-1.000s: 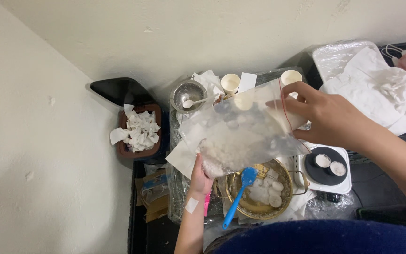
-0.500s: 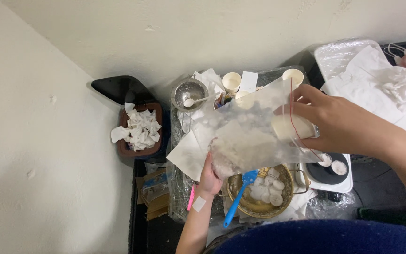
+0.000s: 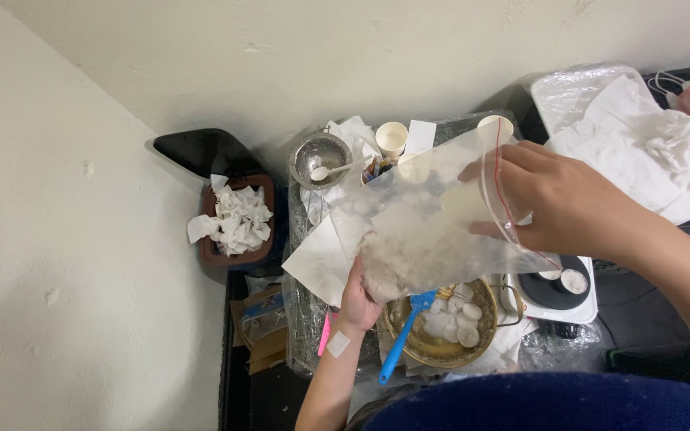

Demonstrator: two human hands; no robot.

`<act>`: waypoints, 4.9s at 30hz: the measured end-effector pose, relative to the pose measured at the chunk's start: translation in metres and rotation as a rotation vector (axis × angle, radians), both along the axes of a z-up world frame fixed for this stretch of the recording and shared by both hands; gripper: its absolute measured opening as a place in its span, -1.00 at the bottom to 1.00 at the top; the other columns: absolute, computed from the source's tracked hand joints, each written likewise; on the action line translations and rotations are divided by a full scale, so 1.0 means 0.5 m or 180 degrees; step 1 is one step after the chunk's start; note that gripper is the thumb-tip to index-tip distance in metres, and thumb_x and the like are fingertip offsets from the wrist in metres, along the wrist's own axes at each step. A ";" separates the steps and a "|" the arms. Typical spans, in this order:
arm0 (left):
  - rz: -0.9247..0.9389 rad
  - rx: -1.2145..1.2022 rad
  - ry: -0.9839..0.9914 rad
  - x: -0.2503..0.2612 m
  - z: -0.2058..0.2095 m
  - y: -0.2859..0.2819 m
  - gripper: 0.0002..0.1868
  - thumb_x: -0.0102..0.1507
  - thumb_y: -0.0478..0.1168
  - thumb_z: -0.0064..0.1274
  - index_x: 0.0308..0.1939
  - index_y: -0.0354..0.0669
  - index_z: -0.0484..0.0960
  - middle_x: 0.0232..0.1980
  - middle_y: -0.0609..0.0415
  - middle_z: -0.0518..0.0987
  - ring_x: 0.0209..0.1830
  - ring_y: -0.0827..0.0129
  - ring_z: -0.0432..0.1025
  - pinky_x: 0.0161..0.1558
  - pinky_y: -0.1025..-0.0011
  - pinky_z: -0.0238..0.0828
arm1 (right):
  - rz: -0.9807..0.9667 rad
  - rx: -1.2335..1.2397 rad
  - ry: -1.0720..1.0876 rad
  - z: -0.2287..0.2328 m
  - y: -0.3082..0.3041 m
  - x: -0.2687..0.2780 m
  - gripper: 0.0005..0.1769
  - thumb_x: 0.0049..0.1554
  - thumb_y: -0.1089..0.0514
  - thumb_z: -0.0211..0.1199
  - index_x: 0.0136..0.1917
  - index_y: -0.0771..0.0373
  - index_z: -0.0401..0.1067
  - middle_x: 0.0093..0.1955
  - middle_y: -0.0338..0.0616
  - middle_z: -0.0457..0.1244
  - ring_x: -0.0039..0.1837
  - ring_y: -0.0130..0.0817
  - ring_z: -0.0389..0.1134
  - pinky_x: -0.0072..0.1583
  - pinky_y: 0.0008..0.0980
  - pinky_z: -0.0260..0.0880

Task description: The recorder is preparing materials for candle making, including organizing wicks in small containers and pouring wax flakes into a cup.

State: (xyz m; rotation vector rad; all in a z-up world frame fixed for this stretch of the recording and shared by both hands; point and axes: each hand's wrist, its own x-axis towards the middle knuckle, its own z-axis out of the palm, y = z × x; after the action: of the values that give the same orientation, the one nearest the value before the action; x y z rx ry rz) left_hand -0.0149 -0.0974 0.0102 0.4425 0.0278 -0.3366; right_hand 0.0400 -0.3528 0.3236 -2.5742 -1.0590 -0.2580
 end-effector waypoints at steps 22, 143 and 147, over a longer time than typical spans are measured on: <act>-0.0135 -0.0784 -0.0242 -0.008 0.019 0.011 -0.01 0.21 0.46 -0.07 0.52 -0.09 0.19 0.49 -0.09 0.35 0.47 -0.02 0.27 0.40 -0.03 0.22 | 0.0138 0.0454 0.0662 -0.001 -0.031 0.024 -0.24 -0.22 0.09 0.54 0.27 0.11 0.41 0.33 -0.14 0.26 0.28 -0.13 0.36 0.14 -0.21 0.44; 0.0638 0.0073 0.0023 -0.014 -0.089 0.076 -0.11 0.27 0.23 0.05 0.50 -0.28 0.23 0.46 -0.16 0.37 0.45 -0.09 0.28 0.42 -0.04 0.20 | -0.0781 0.2316 0.1916 -0.248 -0.120 0.129 -0.04 -0.06 0.40 0.40 0.53 0.14 0.07 0.46 -0.20 0.15 0.43 -0.33 0.29 0.30 -0.26 0.40; 0.0778 0.0054 0.0010 -0.019 -0.085 0.103 -0.06 0.24 0.27 0.05 0.51 -0.25 0.20 0.47 -0.19 0.34 0.45 -0.14 0.26 0.41 -0.10 0.17 | -0.0858 0.2185 0.1422 -0.297 -0.143 0.171 -0.05 -0.03 0.39 0.43 0.53 0.17 0.09 0.48 -0.12 0.13 0.48 -0.26 0.24 0.33 -0.21 0.39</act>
State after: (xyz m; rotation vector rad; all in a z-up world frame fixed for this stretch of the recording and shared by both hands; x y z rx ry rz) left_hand -0.0246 -0.0460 -0.0320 0.4500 0.0871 -0.0967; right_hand 0.1257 -0.4245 0.1752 -1.9963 -0.3655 -0.0785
